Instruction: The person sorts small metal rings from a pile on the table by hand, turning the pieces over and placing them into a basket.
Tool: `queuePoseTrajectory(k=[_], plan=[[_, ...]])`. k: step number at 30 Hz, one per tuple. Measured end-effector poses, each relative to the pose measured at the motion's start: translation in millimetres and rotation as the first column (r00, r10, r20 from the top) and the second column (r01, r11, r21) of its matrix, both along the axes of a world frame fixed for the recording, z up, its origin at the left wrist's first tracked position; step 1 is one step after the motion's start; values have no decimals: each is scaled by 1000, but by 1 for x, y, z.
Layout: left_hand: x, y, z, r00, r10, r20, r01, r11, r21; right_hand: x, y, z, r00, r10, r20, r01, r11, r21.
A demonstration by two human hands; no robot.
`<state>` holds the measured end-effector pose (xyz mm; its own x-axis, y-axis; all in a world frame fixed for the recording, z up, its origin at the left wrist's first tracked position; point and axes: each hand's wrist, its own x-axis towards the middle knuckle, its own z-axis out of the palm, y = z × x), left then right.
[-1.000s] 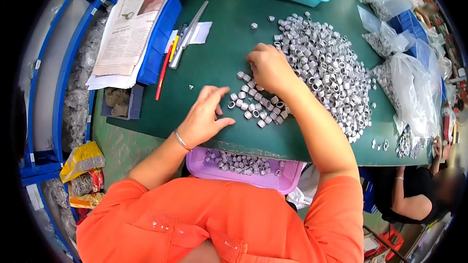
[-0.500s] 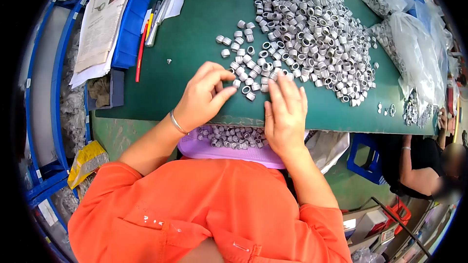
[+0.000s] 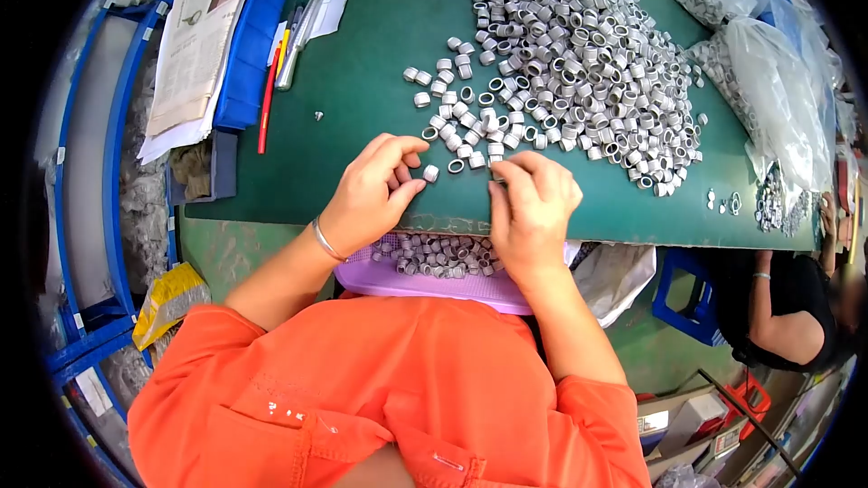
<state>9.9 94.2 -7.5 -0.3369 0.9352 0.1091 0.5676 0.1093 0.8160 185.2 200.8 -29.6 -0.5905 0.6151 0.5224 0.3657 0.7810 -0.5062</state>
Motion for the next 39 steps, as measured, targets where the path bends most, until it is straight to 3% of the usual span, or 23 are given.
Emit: queuePoseTrajectory(k=[4,6,8,10,12,14,17,19,22,24,26,28,30,32,33,34,36,39], plan=[[-2,-3,7,999,22,29,-22,1000,-15,8,-5,7,994,-94,61,98,993,-60],[-1,-1,6,999,11,-50,-12,1000,-20,9,-4,3,997,-9,72,14,998,-67],[1,2,2,992,-6,-124,4,1000,-22,2,-4,4,994,110,0,-109,979,-175],[1,5,-8,965,-24,-261,43,997,67,-4,-5,7,980,123,-155,-177,895,-409],[0,5,-8,974,-23,-227,41,997,73,-4,-3,9,981,52,-185,-111,940,-323],[0,3,-4,1000,8,-28,-7,999,43,1,2,10,998,-23,-60,12,986,-168],[2,-2,-4,999,26,45,-28,999,42,4,2,5,1000,26,-1,-26,979,-200],[5,-1,-6,998,31,62,-35,997,71,5,0,6,992,17,-125,-53,957,-287],[6,-2,-9,995,30,91,-44,988,151,8,-2,9,993,-32,-113,2,967,-255],[8,-2,-8,998,12,54,-22,980,197,3,-5,9,993,70,-100,-85,983,-163],[10,-2,-10,999,-8,51,-4,974,227,-10,-18,14,979,163,-121,-186,958,-218],[12,-2,-8,999,-24,46,11,965,263,-23,-22,15,974,204,-102,-215,969,-118],[12,-4,-3,996,-39,76,15,959,284,-29,-20,9,953,231,-197,-262,954,-145],[10,-6,-4,985,-23,174,-26,961,275,-27,-21,10,944,200,-262,-274,918,-286],[10,-8,-4,939,-33,343,-45,975,217,-24,-23,12,958,152,-245,-240,890,-388],[9,-10,-4,863,-34,504,-53,986,157,-25,-27,8,934,103,-343,-257,860,-441],[8,-13,-3,823,-32,567,-23,996,90,-24,-29,8,899,94,-428,-310,828,-468],[12,-12,0,558,-51,828,12,999,53,-22,-30,0,882,110,-458,-321,852,-413]])
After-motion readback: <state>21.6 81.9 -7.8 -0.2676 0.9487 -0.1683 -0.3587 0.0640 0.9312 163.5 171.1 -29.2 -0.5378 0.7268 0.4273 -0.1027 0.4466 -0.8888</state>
